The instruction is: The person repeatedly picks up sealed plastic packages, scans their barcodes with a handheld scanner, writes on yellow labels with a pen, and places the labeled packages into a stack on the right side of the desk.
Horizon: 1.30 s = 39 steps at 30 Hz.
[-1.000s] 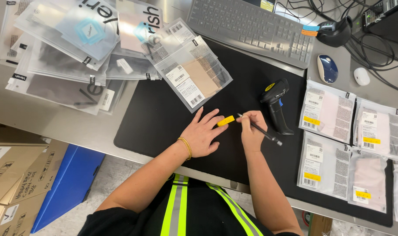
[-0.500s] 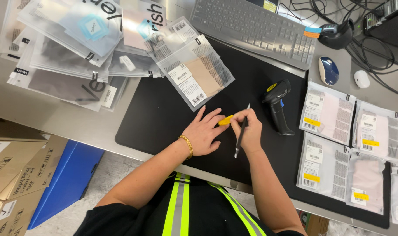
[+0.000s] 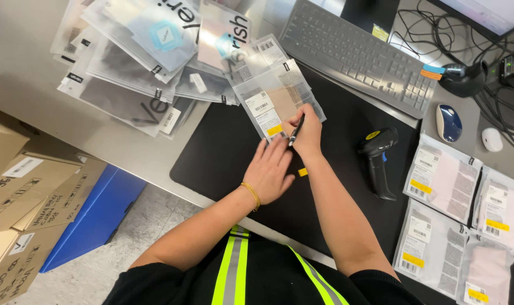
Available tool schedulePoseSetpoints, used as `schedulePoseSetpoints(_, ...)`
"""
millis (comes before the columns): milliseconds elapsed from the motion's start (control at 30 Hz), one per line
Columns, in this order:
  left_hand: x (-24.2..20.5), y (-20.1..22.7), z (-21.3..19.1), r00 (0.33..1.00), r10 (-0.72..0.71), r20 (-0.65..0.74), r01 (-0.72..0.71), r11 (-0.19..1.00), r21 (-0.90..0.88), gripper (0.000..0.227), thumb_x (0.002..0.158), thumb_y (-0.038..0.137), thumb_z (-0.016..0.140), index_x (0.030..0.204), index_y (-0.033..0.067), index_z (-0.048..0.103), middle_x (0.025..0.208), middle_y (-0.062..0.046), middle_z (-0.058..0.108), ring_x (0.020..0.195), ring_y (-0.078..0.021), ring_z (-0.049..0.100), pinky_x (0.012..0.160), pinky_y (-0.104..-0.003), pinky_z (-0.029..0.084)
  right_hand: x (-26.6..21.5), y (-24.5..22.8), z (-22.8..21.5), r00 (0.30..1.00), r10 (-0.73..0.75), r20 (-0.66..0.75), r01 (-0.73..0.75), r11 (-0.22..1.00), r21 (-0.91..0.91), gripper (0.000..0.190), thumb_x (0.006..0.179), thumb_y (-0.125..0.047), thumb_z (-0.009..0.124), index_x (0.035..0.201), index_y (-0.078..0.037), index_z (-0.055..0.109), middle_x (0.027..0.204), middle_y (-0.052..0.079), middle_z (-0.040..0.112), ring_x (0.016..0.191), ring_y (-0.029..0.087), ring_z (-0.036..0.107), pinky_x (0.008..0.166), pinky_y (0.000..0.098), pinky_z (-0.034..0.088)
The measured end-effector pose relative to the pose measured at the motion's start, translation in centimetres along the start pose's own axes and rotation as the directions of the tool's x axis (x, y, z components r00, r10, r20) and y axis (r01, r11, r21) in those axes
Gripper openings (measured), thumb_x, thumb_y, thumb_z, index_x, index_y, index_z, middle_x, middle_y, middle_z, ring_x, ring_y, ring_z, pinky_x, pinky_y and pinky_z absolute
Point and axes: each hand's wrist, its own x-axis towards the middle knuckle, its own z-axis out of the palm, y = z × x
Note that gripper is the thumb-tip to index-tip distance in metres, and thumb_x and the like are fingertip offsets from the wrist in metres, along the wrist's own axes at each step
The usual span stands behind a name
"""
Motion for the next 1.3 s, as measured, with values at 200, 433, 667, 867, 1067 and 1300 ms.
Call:
schedulePoseSetpoints(200, 2.9, -0.3, 0.3, 0.973, -0.177, 0.149, 0.141, 0.964, 0.227, 0.087, 0.083, 0.055, 0.070, 0.141, -0.0061, 0.047, 0.149, -0.033, 0.040, 0.135, -0.0444, 0.042, 0.108, -0.053, 0.035, 2.1, 2.1, -1.5, 0.978, -0.136, -0.159, 0.101, 0.973, -0.207, 0.038, 0.079, -0.015, 0.083, 0.092, -0.005, 0.049, 0.082, 0.012, 0.071, 0.074, 0.030, 0.071, 0.070, 0.0398, 0.057)
schedulePoseSetpoints(433, 3.7, 0.6, 0.8, 0.956, -0.234, 0.176, 0.185, 0.949, 0.255, 0.089, 0.078, 0.058, 0.072, 0.142, 0.0008, 0.046, 0.151, -0.028, 0.042, 0.133, -0.0437, 0.045, 0.096, -0.052, 0.040, 7.3, 4.9, -3.3, 0.980, 0.116, -0.161, -0.174, 0.891, -0.419, 0.054, 0.072, -0.034, 0.091, 0.099, -0.005, 0.054, 0.088, 0.020, 0.069, 0.083, 0.042, 0.068, 0.073, 0.0486, 0.054)
schedulePoseSetpoints(667, 1.8, -0.5, 1.4, 0.987, -0.148, -0.064, 0.150, 0.988, 0.027, 0.079, 0.089, 0.045, 0.067, 0.151, 0.0020, 0.044, 0.159, -0.021, 0.039, 0.145, -0.0384, 0.037, 0.117, -0.065, 0.025, 1.3, 0.6, -9.5, 0.913, -0.226, -0.341, 0.238, 0.971, -0.007, 0.025, 0.091, -0.001, 0.078, 0.088, -0.008, 0.054, 0.081, 0.006, 0.053, 0.074, 0.021, 0.051, 0.068, 0.0307, 0.048)
schedulePoseSetpoints(867, 2.4, -0.6, 1.9, 0.987, -0.157, 0.036, 0.154, 0.985, 0.072, 0.074, 0.091, 0.046, 0.064, 0.149, 0.0035, 0.046, 0.162, -0.024, 0.029, 0.153, -0.0437, 0.019, 0.119, -0.071, 0.012, -4.6, 6.0, -32.4, 0.725, -0.033, -0.688, 0.254, 0.941, 0.222, 0.044, 0.089, 0.008, 0.080, 0.086, -0.014, 0.042, 0.079, -0.001, 0.055, 0.071, 0.008, 0.052, 0.063, 0.0251, 0.047)
schedulePoseSetpoints(1067, 4.1, -0.9, 1.8, 0.988, -0.133, 0.080, 0.115, 0.974, 0.196, 0.072, 0.088, 0.055, 0.062, 0.145, 0.0113, 0.054, 0.164, -0.024, 0.024, 0.152, -0.0487, 0.015, 0.118, -0.070, 0.010, -13.3, 19.4, -42.2, 0.772, 0.141, -0.620, -0.129, 0.990, 0.064, 0.037, 0.084, 0.009, 0.075, 0.091, -0.009, 0.044, 0.085, 0.001, 0.065, 0.083, 0.011, 0.064, 0.080, 0.0246, 0.052)
schedulePoseSetpoints(1300, 9.8, -3.1, 1.9, 0.972, -0.189, 0.136, 0.133, 0.930, 0.343, 0.098, 0.082, 0.065, 0.065, 0.148, -0.0044, 0.044, 0.160, -0.025, 0.028, 0.145, -0.0512, 0.020, 0.117, -0.058, 0.018, -11.9, 15.1, -37.4, 0.666, -0.182, -0.724, -0.357, 0.774, -0.523, 0.044, 0.084, -0.004, 0.092, 0.094, -0.003, 0.050, 0.099, 0.017, 0.071, 0.086, 0.028, 0.062, 0.076, 0.0360, 0.049)
